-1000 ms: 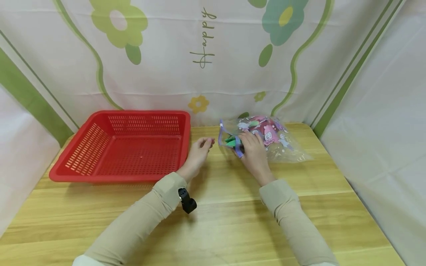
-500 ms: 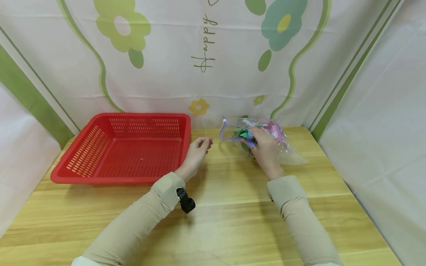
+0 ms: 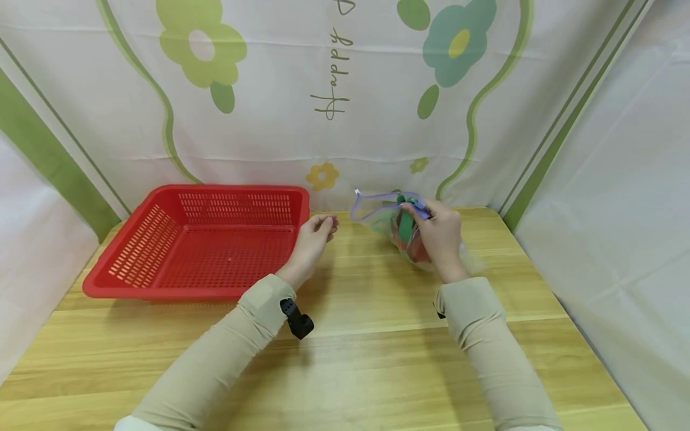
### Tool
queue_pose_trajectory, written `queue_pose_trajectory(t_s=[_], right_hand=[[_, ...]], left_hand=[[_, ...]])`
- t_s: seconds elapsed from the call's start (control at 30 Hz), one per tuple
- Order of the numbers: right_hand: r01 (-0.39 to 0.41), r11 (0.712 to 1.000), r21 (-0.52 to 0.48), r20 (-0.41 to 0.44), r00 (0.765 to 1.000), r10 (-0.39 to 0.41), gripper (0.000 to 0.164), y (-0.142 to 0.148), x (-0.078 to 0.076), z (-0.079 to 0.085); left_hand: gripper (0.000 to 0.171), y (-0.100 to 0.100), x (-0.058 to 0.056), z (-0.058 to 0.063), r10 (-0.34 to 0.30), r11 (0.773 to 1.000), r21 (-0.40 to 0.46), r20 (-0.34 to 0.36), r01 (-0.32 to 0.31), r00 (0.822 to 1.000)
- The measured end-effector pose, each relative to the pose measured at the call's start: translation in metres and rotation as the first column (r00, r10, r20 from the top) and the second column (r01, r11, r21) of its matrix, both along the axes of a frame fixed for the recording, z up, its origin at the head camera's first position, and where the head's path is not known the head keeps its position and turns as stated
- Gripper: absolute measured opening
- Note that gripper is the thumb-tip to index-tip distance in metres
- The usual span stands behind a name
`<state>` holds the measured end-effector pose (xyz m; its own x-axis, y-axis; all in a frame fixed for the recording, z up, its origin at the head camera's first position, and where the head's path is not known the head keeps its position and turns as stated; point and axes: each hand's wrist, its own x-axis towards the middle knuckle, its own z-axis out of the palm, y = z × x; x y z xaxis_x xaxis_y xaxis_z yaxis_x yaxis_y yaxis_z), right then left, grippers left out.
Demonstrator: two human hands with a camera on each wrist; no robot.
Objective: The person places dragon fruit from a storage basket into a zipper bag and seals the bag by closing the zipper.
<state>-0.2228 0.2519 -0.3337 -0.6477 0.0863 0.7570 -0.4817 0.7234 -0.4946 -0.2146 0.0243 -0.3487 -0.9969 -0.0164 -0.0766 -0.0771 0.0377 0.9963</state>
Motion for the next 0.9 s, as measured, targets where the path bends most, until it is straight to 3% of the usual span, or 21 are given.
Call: queue_pose_trajectory(t_s=[0.1,0.2,0.3,0.43,0.5,0.6,0.77,0.9], right_hand=[[-0.019,0.98,-0.197,0.1,0.994,0.04,0.037,-0.006,0.008,0.017],[-0.012,0.921,-0.39,0.188,0.978,0.093,0.044,-0.007,0.014,0.032],[-0.005,0.882,-0.472,0.222,0.967,0.124,0.044,-0.002,0.012,0.035],[0.004,0.844,-0.537,0.245,0.958,0.152,0.032,0.002,0.007,0.034],[0.002,0.806,-0.592,0.247,0.952,0.18,0.027,0.001,0.007,0.035],[-0.049,0.723,-0.69,0.21,0.942,0.264,0.022,-0.002,0.009,0.037],[-0.166,0.533,-0.83,0.112,0.886,0.451,0.009,-0.006,0.012,0.038],[-0.186,0.45,-0.873,0.105,0.83,0.547,0.011,-0.004,0.014,0.038]], left_hand=[[0.035,-0.004,-0.001,0.003,-0.04,0.999,-0.017,-0.021,0.04,0.999],[0.04,-0.009,-0.003,0.006,-0.091,0.994,-0.066,-0.05,0.087,0.995],[0.045,-0.013,-0.004,0.012,-0.129,0.986,-0.113,-0.083,0.119,0.988],[0.051,-0.016,-0.006,0.017,-0.161,0.98,-0.132,-0.097,0.148,0.982],[0.054,-0.017,-0.007,0.017,-0.169,0.979,-0.129,-0.093,0.157,0.981],[0.061,-0.019,-0.01,0.017,-0.179,0.979,-0.114,-0.079,0.169,0.981],[0.071,-0.02,-0.013,0.015,-0.211,0.976,-0.063,-0.06,0.207,0.976],[0.053,-0.018,-0.013,0.016,-0.191,0.982,-0.006,-0.059,0.191,0.98]])
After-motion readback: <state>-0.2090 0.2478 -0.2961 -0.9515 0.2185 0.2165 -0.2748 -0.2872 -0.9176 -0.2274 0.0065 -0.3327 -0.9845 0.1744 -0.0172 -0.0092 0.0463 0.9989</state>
